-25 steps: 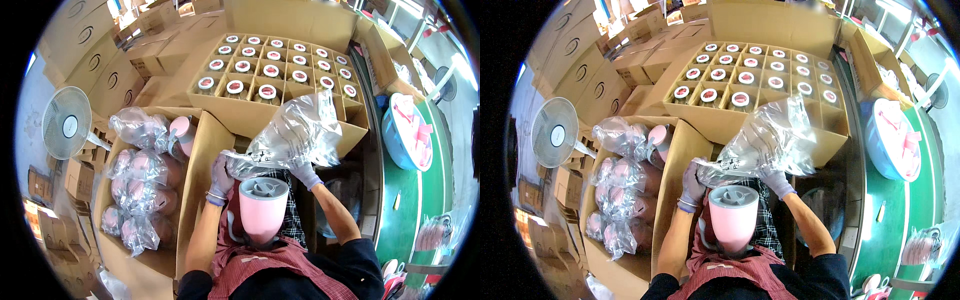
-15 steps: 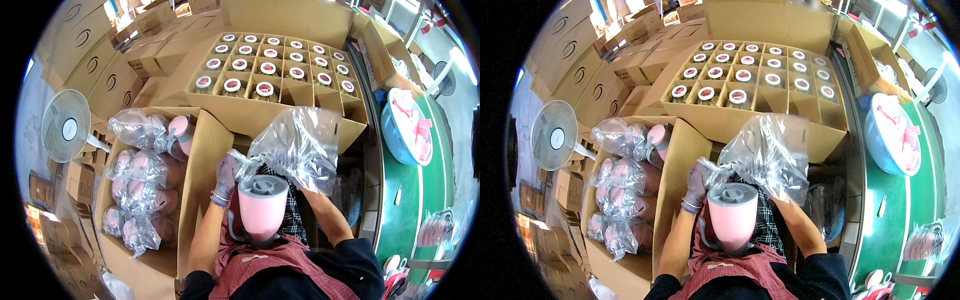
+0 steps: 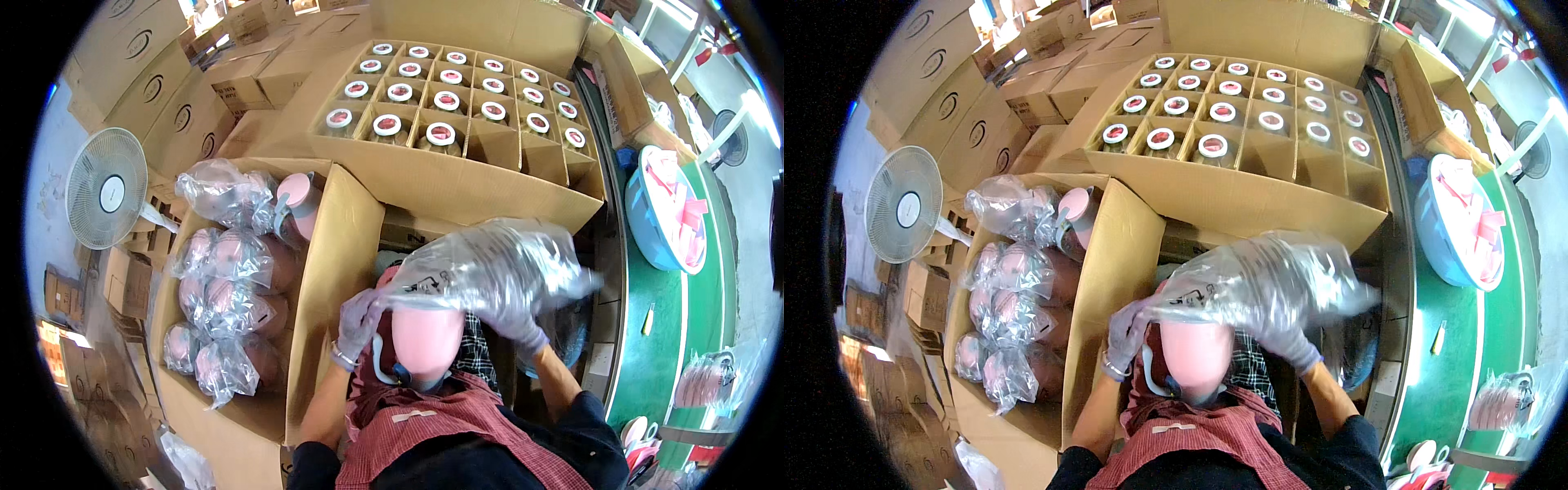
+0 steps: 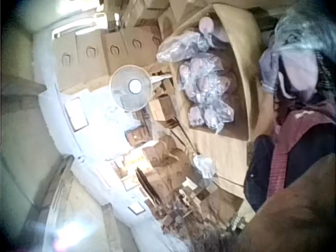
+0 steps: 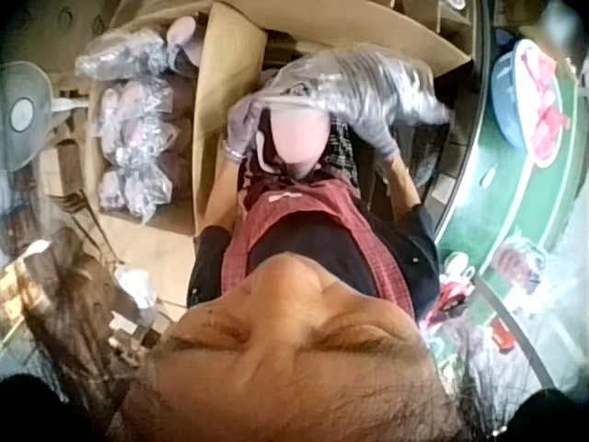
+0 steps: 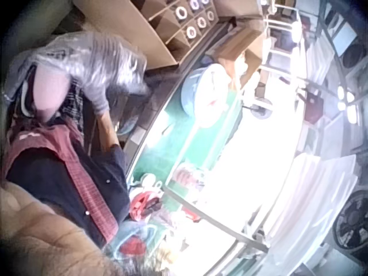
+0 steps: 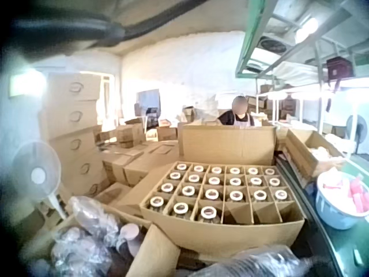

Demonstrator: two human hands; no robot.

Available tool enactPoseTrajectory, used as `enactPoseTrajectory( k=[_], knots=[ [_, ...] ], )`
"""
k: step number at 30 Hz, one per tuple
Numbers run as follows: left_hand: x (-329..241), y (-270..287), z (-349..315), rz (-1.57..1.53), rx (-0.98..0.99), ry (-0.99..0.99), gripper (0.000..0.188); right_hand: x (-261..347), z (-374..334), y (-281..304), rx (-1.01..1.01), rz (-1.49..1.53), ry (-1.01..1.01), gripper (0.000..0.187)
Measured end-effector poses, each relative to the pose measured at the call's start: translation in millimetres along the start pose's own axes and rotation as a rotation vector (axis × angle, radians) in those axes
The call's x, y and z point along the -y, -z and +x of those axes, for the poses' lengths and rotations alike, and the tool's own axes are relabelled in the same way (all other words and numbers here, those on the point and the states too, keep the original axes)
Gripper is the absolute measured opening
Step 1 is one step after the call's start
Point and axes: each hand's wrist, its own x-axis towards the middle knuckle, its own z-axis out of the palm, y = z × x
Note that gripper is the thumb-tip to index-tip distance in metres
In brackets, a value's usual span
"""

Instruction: The person unpacks pink mugs from a cardboard box, removes them from plastic bags, and assembles them by attaching lids and handles. The person then places the assembled mugs into a larger box with dividers.

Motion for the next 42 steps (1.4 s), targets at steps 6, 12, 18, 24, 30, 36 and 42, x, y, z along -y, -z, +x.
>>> enactPoseTrajectory(
  k=[6, 12, 18, 24, 30, 36, 42],
  knots=[
    [21, 13, -21, 0.4, 0.067, -0.463, 0.039, 18, -27, 20, 0.237, 0.406, -0.163, 0.048],
    [14, 0, 9, 0.231, 0.149, -0.104, 0.051, 0, 24, 43, 0.343, 0.158, 0.068, 0.049],
    [39, 4, 7, -0.032, 0.528, 0.171, 0.061, 16, 21, 45, 0.699, 0.97, -0.241, 0.05],
    [21, 29, -47, 0.248, 0.025, -0.043, 0.039, 43, 6, 19, 0.461, 0.462, -0.015, 0.036],
    [25, 10, -168, 0.185, 0.17, 0.163, 0.018, 74, -42, -8, 0.587, 0.5, 0.198, 0.031],
    [-60, 9, -134, -0.472, -0.076, 0.517, 0.017, 114, -38, -43, 0.554, 0.692, 0.249, 0.032],
    [-146, 34, -36, -0.236, -0.318, -0.268, 0.023, 122, 40, 68, -0.148, 0.568, -0.136, 0.052]
  ],
)
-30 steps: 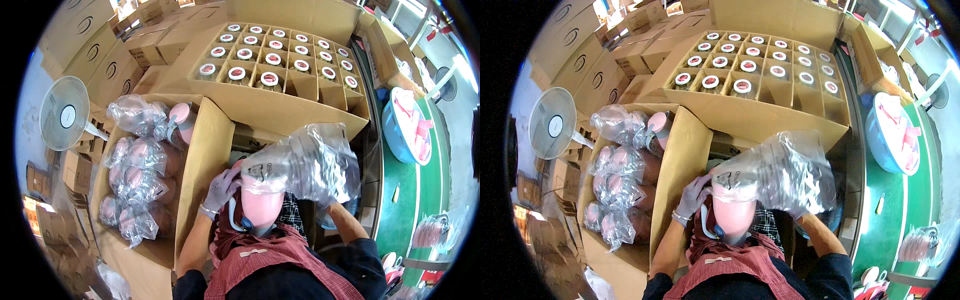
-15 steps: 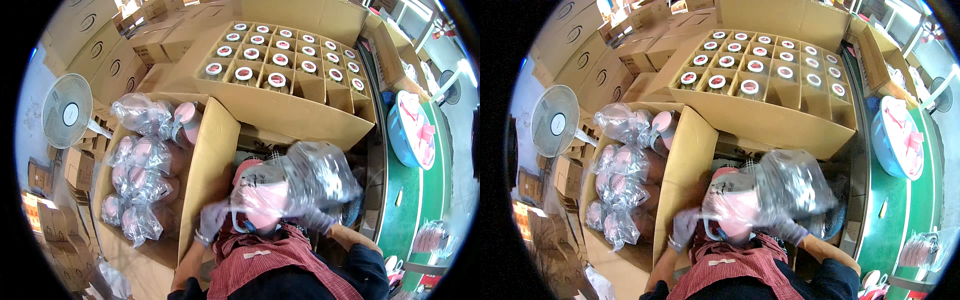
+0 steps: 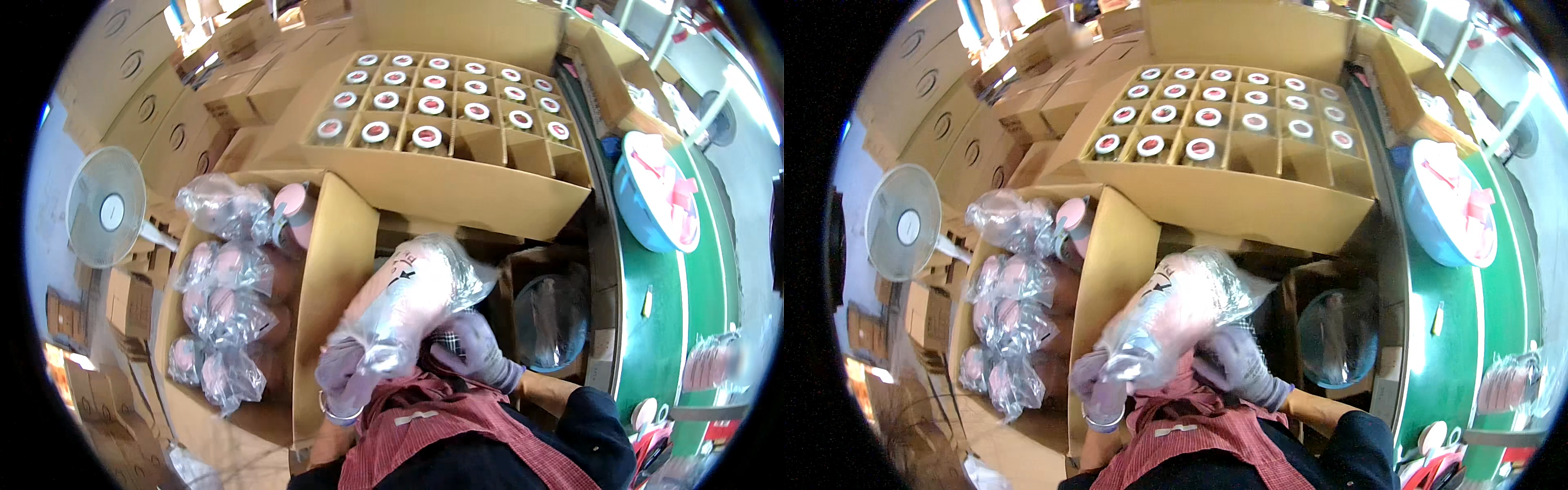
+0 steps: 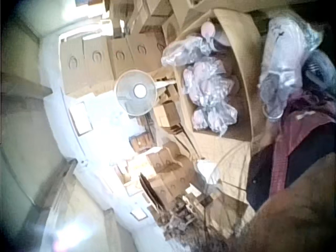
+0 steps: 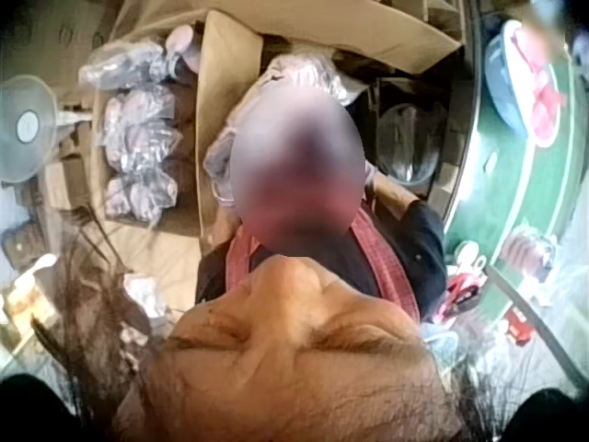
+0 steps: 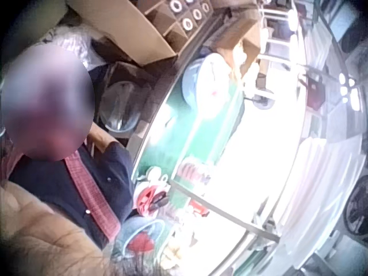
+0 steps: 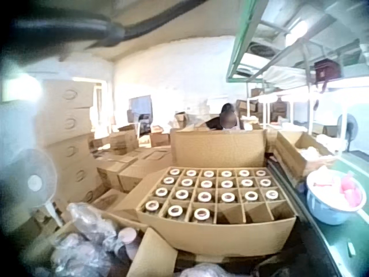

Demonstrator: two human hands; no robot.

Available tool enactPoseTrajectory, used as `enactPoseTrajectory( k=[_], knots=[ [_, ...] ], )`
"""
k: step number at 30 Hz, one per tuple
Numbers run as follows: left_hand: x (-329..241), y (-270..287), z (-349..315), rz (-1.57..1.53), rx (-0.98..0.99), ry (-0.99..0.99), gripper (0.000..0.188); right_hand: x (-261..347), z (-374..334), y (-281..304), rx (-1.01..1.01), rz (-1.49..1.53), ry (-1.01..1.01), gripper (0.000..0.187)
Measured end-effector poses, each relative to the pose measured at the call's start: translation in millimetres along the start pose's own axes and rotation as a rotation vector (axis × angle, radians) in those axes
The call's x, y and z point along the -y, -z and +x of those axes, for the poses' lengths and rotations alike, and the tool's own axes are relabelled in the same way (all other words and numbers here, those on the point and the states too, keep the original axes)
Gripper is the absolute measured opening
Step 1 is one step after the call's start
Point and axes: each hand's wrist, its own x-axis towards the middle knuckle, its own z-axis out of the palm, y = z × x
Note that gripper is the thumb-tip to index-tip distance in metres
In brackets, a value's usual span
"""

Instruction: The person unpacks pink mugs from a cardboard box, removes them from plastic bags, and assembles them by attaching lids and handles. The person then places the assembled mugs into a larger box with dividers.

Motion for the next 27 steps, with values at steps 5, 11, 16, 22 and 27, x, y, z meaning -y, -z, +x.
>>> enactPoseTrajectory(
  k=[5, 11, 16, 22, 27],
  knots=[
    [-61, -34, 63, -0.211, 0.193, -0.182, 0.028, 17, 58, 44, -0.263, -0.093, 0.078, 0.087],
    [-80, -95, 115, -0.429, 0.449, -0.119, 0.039, -1, 32, 105, -0.125, 0.57, -0.424, 0.041],
    [-11, -80, 128, -0.132, 0.386, 0.016, 0.05, -7, -53, 301, -0.86, 0.415, -0.837, 0.021],
    [77, 19, 93, 0.186, 0.223, 0.429, 0.034, -92, -219, 494, -1.009, -0.567, -0.857, 0.03],
    [116, 82, 95, 0.444, 0.119, 0.297, 0.034, -180, -387, 547, -0.829, -1.078, -1.165, 0.037]
  ],
)
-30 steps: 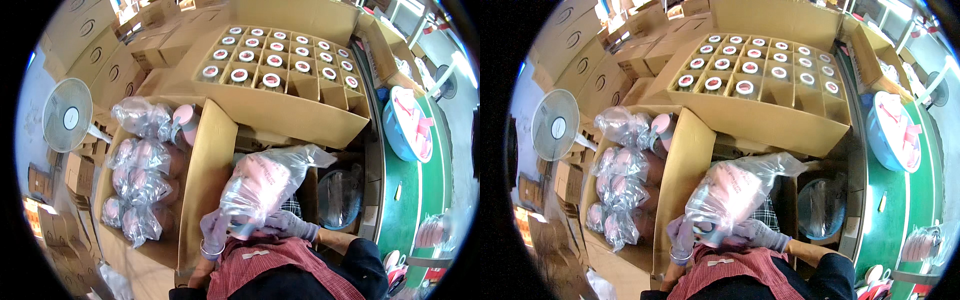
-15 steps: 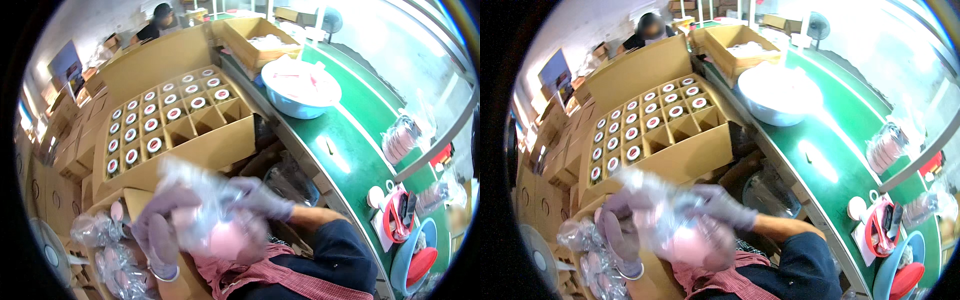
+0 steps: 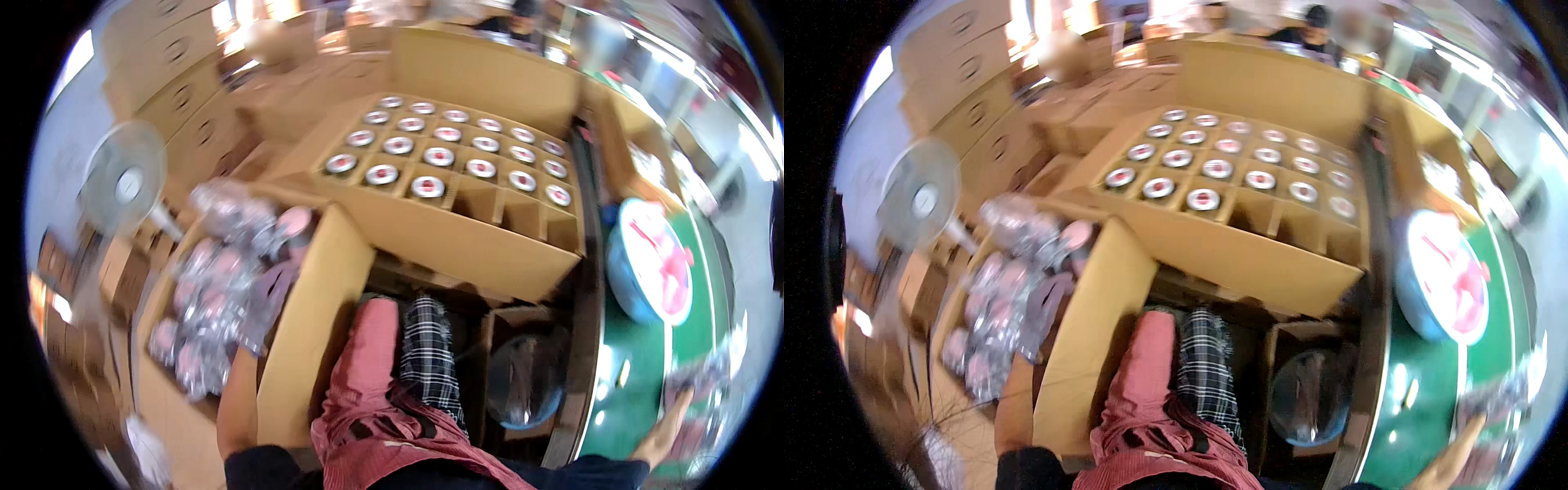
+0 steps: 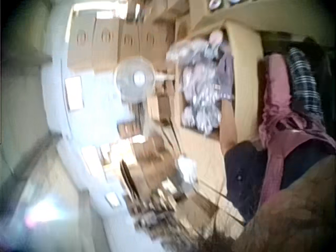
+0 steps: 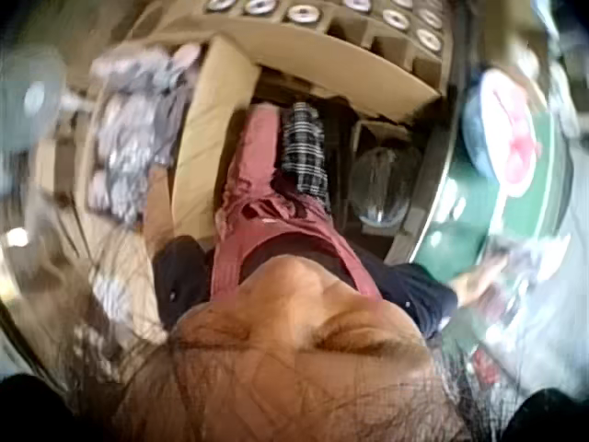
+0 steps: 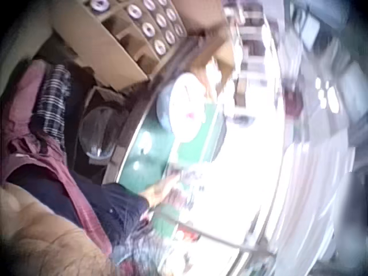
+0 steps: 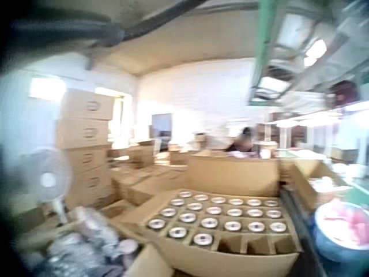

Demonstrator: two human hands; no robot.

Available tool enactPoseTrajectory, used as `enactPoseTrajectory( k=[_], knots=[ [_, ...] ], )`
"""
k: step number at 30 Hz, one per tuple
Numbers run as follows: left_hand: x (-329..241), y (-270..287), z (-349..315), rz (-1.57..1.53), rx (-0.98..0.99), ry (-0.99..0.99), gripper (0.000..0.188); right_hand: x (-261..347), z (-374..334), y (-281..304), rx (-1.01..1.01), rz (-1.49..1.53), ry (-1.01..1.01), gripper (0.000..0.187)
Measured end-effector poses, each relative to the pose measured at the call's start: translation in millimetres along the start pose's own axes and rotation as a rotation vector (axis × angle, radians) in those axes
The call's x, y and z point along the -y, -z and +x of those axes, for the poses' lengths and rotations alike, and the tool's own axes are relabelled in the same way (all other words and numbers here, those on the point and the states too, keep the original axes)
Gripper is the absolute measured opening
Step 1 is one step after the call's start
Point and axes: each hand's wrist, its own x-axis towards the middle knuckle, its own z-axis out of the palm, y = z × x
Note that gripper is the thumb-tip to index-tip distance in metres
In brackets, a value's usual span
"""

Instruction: The person unpacks pink mugs from a cardboard box, removes them from plastic bags, and assembles them by attaching lids and handles. The person then places the assembled mugs into a larger box with dividers.

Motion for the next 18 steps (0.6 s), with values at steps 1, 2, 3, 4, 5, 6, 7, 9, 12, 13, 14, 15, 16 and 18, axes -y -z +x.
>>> enactPoseTrajectory(
  k=[1, 2, 3, 4, 5, 6, 7, 9, 12, 13, 14, 15, 16, 18],
  knots=[
    [14, 13, -4, -0.072, -0.05, 0.03, 0.033, 0, 7, -15, -0.018, -0.057, 0.004, 0.039],
    [27, 20, -1, -0.15, -0.13, 0.094, 0.03, 2, 5, -25, -0.046, -0.09, 0.001, 0.04],
    [38, 30, 8, -0.088, -0.171, 0.004, 0.025, 5, 6, -30, -0.087, -0.105, 0.004, 0.042],
    [48, 39, 18, 0.107, -0.222, 0.026, 0.021, 11, 8, -40, -0.134, -0.098, 0.02, 0.043],
    [59, 41, 28, 0.169, -0.199, 0.046, 0.023, 32, 7, -47, -0.176, -0.091, 0.05, 0.045],
    [73, 41, 42, 0.23, -0.176, 0.054, 0.024, 57, 3, -55, -0.218, -0.058, 0.093, 0.046],
    [80, 42, 57, 0.416, -0.145, -0.045, 0.031, 84, -6, -76, -0.265, -0.002, 0.142, 0.048],
    [90, 20, 93, 0.652, 0.012, 0.14, 0.061, 145, -25, -93, -0.441, -0.01, 0.268, 0.06],
    [88, -14, 132, 1.086, 0.082, 0.282, 0.078, 245, -64, -102, -0.241, 0.306, 0.495, 0.066],
    [94, -9, 137, 1.039, 0.142, 0.406, 0.091, 341, -115, -73, -0.214, 0.39, 0.561, 0.065],
    [104, -17, 150, 0.958, 0.122, 0.409, 0.093, 362, -128, -73, -0.091, 0.422, 0.531, 0.064],
    [119, -22, 156, 0.886, 0.106, 0.429, 0.095, 391, -143, -65, 0.012, 0.494, 0.618, 0.063],
    [141, -23, 155, 0.822, 0.088, 0.462, 0.097, 435, -172, -54, 0.041, 0.598, 0.708, 0.062],
    [166, -19, 150, 0.809, -0.002, 0.397, 0.099, 495, -209, -49, 0.068, 0.482, 0.91, 0.063]
  ],
)
